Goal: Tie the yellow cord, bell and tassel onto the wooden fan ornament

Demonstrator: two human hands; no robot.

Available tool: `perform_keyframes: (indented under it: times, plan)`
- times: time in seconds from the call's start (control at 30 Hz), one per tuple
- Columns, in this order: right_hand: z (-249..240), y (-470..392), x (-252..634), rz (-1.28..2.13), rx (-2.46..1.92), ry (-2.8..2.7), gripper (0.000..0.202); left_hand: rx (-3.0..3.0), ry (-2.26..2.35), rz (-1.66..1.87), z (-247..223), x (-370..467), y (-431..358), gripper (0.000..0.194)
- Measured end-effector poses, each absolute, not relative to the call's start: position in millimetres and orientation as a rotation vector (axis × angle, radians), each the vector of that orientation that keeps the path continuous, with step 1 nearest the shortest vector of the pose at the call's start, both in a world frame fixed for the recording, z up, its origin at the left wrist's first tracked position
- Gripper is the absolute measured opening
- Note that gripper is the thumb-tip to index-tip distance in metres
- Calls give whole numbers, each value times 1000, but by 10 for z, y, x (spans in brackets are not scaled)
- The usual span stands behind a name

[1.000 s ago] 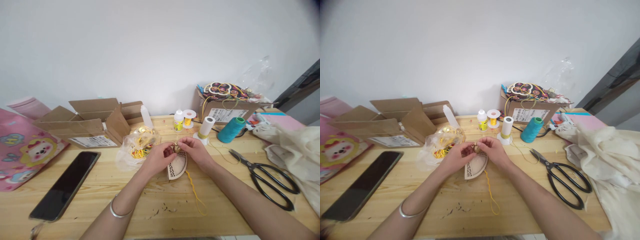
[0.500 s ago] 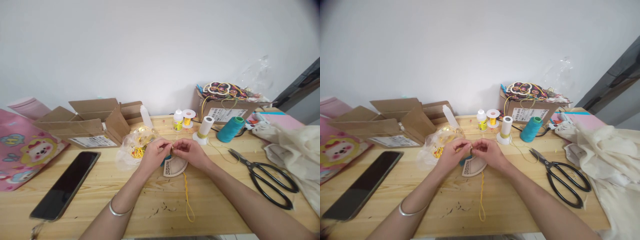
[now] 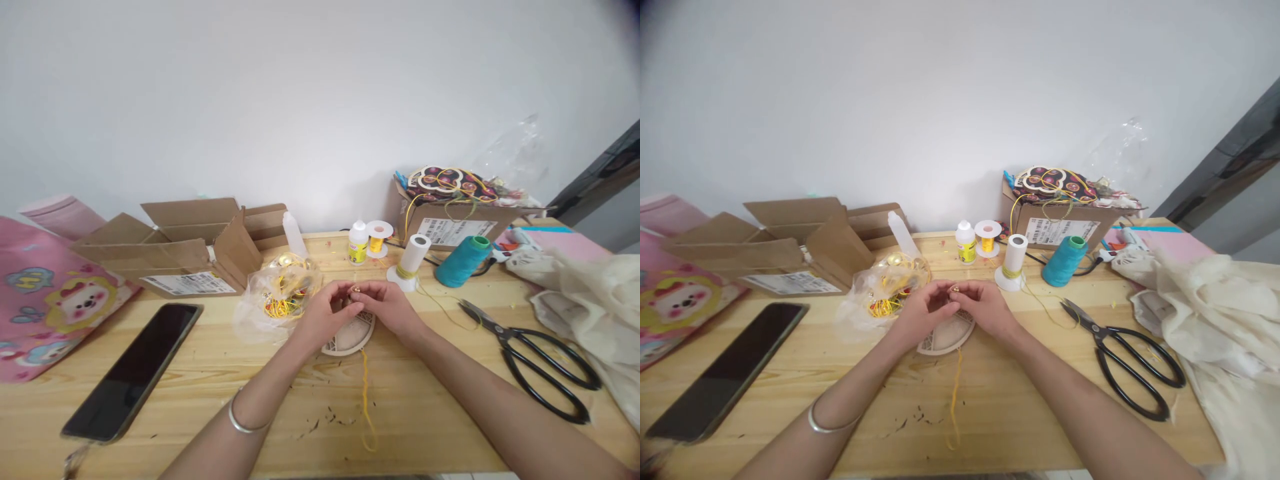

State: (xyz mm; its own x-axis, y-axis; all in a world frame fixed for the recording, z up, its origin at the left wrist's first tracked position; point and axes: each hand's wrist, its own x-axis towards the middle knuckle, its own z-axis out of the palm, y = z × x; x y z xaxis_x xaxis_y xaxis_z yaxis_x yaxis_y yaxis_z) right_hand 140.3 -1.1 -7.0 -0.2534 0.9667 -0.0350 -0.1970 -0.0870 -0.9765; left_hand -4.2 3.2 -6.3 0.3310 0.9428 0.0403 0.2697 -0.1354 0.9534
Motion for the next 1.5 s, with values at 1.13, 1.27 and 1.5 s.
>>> perform_keyframes:
  times: [1.13,1.27,1.5]
  plan:
    - [-76,-10,1396,1363,-1142,-1149,19,1710,1207,826,33,-100,46,12]
    - [-45,-13,1418,1405,-1156,-1154,21,1684,1191,857,-8,-102,61,10]
    - [-30,-18,1448,1425,-1150,-1159,19,1598,1156,857,-39,-95,67,11]
